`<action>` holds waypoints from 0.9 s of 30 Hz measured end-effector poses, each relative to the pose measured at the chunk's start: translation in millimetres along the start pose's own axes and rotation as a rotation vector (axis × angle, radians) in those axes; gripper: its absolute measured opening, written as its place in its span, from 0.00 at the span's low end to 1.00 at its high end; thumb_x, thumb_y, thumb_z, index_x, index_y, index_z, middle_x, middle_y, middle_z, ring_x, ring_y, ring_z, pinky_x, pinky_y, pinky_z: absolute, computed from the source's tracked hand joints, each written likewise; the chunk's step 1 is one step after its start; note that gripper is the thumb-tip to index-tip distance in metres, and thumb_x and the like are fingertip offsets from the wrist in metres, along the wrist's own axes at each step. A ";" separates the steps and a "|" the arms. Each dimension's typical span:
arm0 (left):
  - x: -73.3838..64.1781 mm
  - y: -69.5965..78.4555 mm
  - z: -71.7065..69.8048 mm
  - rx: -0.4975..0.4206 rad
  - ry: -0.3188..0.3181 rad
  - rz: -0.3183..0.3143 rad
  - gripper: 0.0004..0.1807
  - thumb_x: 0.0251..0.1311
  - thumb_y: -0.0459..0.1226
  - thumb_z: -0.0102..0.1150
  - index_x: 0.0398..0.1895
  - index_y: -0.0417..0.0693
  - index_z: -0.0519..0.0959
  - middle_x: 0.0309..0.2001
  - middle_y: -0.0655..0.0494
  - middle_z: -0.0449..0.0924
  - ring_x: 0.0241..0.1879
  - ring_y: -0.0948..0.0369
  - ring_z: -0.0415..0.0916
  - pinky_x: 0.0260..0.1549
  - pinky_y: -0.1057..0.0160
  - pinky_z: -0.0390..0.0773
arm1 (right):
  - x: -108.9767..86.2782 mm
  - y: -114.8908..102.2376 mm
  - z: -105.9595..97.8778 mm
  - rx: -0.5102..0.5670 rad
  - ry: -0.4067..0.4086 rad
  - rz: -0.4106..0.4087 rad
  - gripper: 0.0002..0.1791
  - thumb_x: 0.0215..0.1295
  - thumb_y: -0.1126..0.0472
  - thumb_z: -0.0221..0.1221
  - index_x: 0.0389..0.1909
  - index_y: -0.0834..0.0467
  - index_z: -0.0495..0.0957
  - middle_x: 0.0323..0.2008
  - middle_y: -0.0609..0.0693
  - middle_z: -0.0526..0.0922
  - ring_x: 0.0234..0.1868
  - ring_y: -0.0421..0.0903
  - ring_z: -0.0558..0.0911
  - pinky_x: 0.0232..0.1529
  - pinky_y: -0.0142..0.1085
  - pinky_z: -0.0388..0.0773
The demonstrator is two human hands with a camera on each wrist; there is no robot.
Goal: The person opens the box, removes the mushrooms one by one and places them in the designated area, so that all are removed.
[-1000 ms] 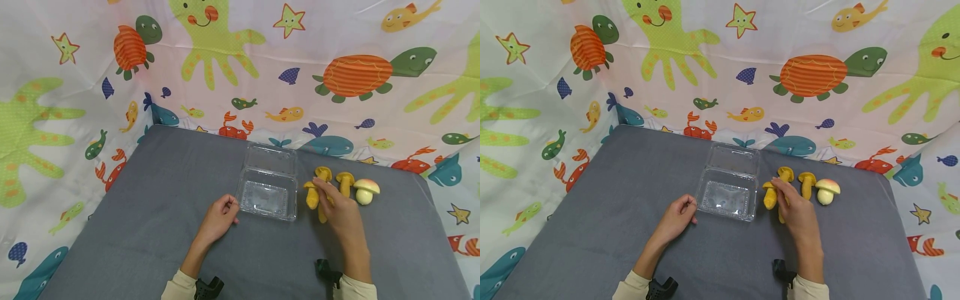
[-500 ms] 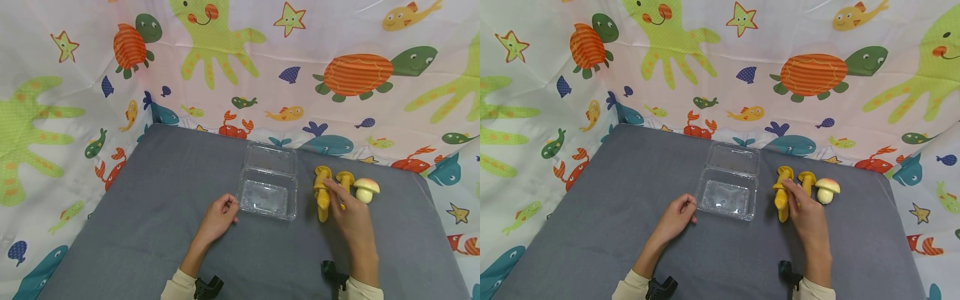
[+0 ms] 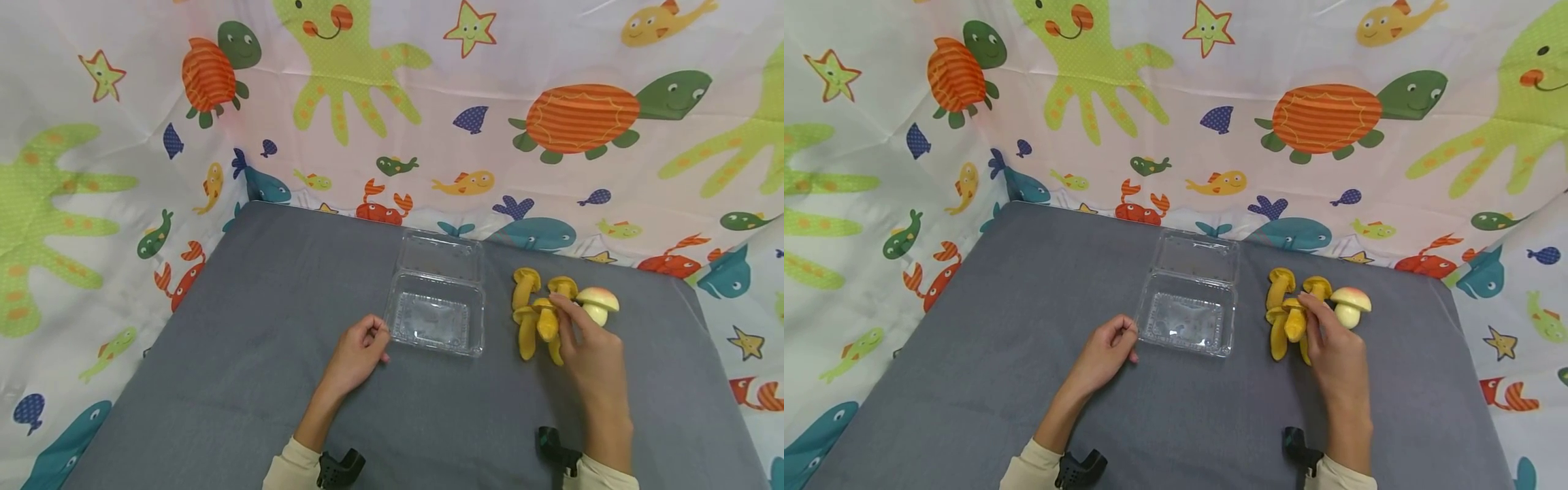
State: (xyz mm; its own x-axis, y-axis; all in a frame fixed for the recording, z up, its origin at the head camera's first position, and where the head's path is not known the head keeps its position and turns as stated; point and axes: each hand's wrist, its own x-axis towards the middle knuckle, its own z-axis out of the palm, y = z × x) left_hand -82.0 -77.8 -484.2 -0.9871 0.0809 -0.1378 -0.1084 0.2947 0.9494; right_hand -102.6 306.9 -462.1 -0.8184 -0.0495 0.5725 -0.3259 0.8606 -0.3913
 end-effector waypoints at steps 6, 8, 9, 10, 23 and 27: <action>0.6 -0.7 0.5 0.010 0.002 0.008 0.05 0.75 0.37 0.56 0.39 0.50 0.81 0.28 0.50 0.83 0.25 0.62 0.84 0.30 0.65 0.74 | -4.9 5.5 -5.5 -0.015 0.010 0.013 0.25 0.64 0.75 0.69 0.61 0.56 0.85 0.54 0.56 0.89 0.21 0.53 0.84 0.27 0.38 0.75; 0.5 -1.0 0.6 0.014 0.002 0.010 0.05 0.75 0.37 0.56 0.38 0.50 0.81 0.28 0.52 0.83 0.25 0.62 0.84 0.30 0.65 0.74 | -6.3 7.2 -7.1 -0.014 0.013 0.012 0.26 0.63 0.76 0.69 0.61 0.56 0.85 0.54 0.56 0.89 0.25 0.55 0.87 0.30 0.40 0.76; 0.4 -0.9 0.7 0.014 0.003 0.010 0.05 0.75 0.36 0.56 0.38 0.51 0.81 0.28 0.52 0.83 0.25 0.62 0.84 0.30 0.65 0.75 | -6.9 7.9 -8.1 -0.014 0.014 0.014 0.26 0.63 0.77 0.68 0.61 0.56 0.85 0.55 0.56 0.89 0.26 0.57 0.87 0.32 0.42 0.76; 0.2 -0.8 0.7 0.014 0.003 0.008 0.05 0.75 0.36 0.56 0.38 0.51 0.81 0.27 0.53 0.83 0.25 0.62 0.84 0.30 0.65 0.75 | -7.4 8.8 -8.8 -0.014 0.012 0.014 0.26 0.63 0.77 0.68 0.62 0.57 0.85 0.55 0.56 0.89 0.28 0.57 0.88 0.33 0.44 0.76; -0.2 -2.8 1.3 0.007 0.000 0.008 0.06 0.75 0.36 0.56 0.39 0.49 0.81 0.26 0.57 0.82 0.25 0.61 0.85 0.30 0.65 0.75 | -18.3 24.7 -19.4 -0.082 -0.017 0.097 0.25 0.64 0.75 0.69 0.61 0.55 0.85 0.45 0.60 0.90 0.16 0.37 0.62 0.21 0.27 0.59; 0.6 -3.9 1.4 -0.008 -0.003 0.025 0.07 0.76 0.36 0.56 0.40 0.45 0.82 0.25 0.56 0.81 0.26 0.60 0.85 0.30 0.64 0.76 | -21.0 30.7 -22.5 -0.075 -0.001 0.086 0.25 0.63 0.75 0.70 0.60 0.55 0.86 0.45 0.59 0.91 0.17 0.34 0.64 0.21 0.27 0.66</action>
State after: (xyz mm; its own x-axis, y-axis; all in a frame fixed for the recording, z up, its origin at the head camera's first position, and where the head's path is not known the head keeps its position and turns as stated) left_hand -82.0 -77.6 -488.4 -0.9891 0.0910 -0.1154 -0.0852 0.2846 0.9549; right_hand -84.7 345.7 -469.9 -0.8421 0.0258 0.5387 -0.2181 0.8973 -0.3838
